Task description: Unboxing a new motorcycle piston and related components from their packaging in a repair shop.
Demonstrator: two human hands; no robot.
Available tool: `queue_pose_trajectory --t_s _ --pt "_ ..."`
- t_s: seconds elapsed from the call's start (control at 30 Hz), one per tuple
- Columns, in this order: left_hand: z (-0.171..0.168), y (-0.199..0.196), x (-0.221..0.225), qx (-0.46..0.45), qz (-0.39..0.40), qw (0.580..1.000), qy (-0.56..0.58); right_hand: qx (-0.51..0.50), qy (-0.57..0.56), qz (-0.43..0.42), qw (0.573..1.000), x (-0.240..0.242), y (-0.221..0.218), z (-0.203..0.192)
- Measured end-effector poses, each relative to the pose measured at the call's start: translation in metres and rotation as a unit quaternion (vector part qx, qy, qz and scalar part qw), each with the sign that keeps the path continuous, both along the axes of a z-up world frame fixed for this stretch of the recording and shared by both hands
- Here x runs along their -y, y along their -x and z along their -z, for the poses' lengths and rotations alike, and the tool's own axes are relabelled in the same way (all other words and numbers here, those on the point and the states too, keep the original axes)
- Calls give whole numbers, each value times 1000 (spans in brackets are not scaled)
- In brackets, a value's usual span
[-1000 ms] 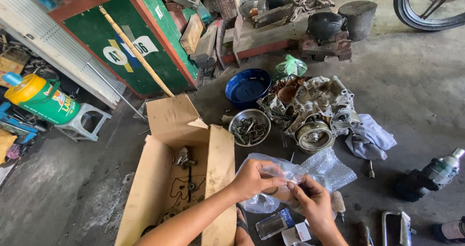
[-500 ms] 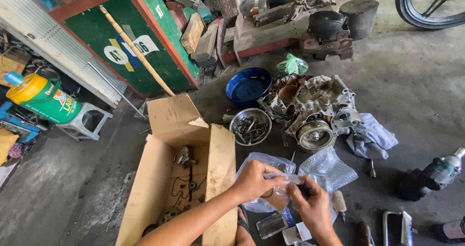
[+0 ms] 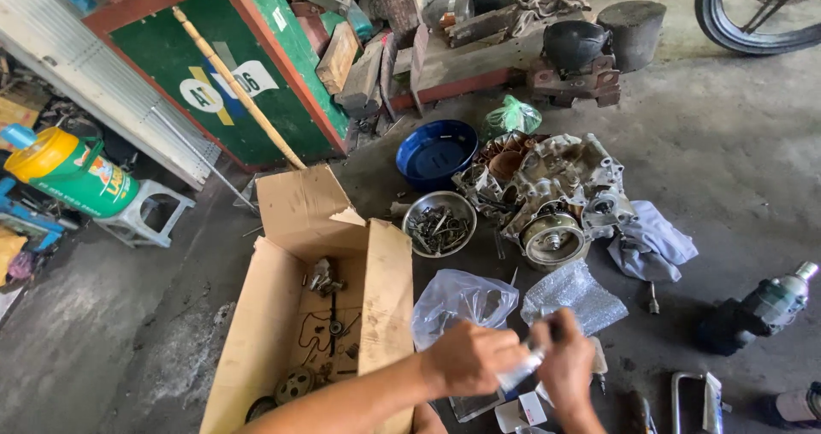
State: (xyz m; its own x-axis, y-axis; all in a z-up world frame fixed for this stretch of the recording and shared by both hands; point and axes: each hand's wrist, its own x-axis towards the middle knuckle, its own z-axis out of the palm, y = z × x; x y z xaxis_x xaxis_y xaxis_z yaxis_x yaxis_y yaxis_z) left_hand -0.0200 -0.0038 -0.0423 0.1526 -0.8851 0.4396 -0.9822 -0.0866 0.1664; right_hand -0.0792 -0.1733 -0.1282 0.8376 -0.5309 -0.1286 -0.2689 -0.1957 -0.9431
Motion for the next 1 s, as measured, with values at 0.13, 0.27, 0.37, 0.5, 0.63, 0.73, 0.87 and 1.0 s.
queue_pose_trajectory --t_s 0.13,0.27,0.37,0.5,0.63,0.73,0.87,1.0 --pt "-21 10 3 -94 13 994 51 -38 -6 105 994 47 -1 30" --pt "-51 -12 -6 -208 -104 965 118 12 -156 -6 988 34 -3 40" --pt "-81 -6 -8 -282 -145 940 129 -171 56 -221 958 18 -6 -2" --pt "-77 -5 -11 -281 -141 942 118 -24 21 -244 969 12 1 -30" --pt "-71 -6 -16 -283 -147 944 88 12 -203 -163 965 10 8 -46" --pt "-72 -6 -15 -299 -148 940 74 46 -178 -189 965 4 13 -57" --pt "-70 -4 -12 -345 -212 912 66 119 -72 -185 973 -6 16 -39" --pt "-50 -6 -7 -369 -260 889 81 199 46 -190 960 -25 20 -36"
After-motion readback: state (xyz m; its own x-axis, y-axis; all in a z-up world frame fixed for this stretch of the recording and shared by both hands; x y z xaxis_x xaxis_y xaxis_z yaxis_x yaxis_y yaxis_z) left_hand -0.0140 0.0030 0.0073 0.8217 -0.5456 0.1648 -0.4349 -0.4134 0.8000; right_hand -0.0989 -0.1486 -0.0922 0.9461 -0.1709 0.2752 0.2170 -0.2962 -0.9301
